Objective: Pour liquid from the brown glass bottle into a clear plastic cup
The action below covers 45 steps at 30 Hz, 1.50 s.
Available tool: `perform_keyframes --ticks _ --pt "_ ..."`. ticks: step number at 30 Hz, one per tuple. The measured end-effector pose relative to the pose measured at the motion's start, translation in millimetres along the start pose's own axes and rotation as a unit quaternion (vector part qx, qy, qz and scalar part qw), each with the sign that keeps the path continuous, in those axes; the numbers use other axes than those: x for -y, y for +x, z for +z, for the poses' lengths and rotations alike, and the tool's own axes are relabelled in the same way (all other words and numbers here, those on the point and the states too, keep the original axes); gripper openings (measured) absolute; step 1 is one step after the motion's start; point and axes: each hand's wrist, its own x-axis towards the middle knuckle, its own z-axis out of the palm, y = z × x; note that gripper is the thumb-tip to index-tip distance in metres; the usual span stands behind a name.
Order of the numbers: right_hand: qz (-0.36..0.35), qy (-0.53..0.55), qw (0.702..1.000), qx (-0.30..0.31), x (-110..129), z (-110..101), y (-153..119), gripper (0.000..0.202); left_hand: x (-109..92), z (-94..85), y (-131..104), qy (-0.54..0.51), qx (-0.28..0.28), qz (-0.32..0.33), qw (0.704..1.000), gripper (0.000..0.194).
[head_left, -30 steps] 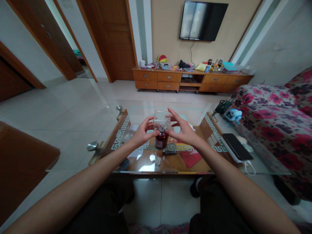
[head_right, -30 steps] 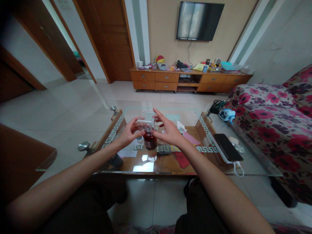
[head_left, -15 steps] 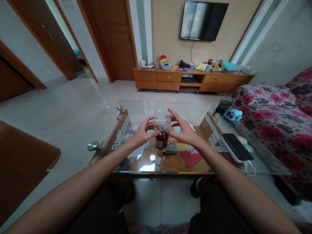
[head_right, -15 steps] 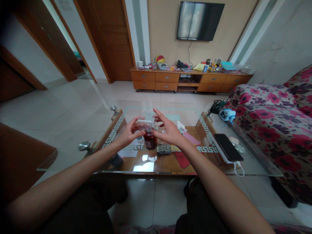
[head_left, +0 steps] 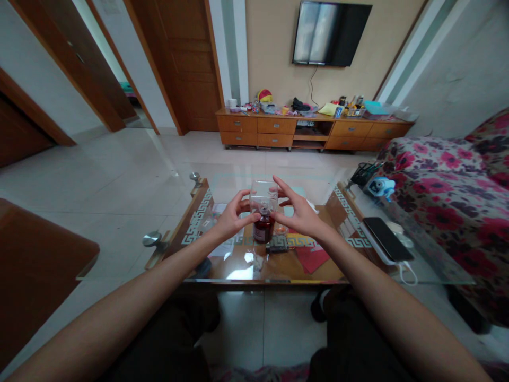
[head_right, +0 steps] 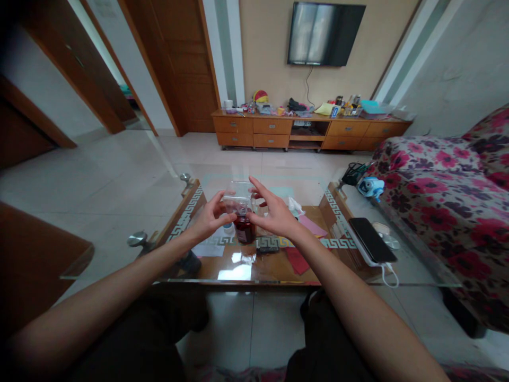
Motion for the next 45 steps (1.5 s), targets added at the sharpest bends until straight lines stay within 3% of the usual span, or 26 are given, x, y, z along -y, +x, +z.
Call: perform_keyframes --ticks 45 --pt "-0.015 -0.023 1.000 -0.008 1.8 2.8 1.8 0.097 6.3 -5.0 0.2 -0.022 0.018 -0.017 0.999 0.074"
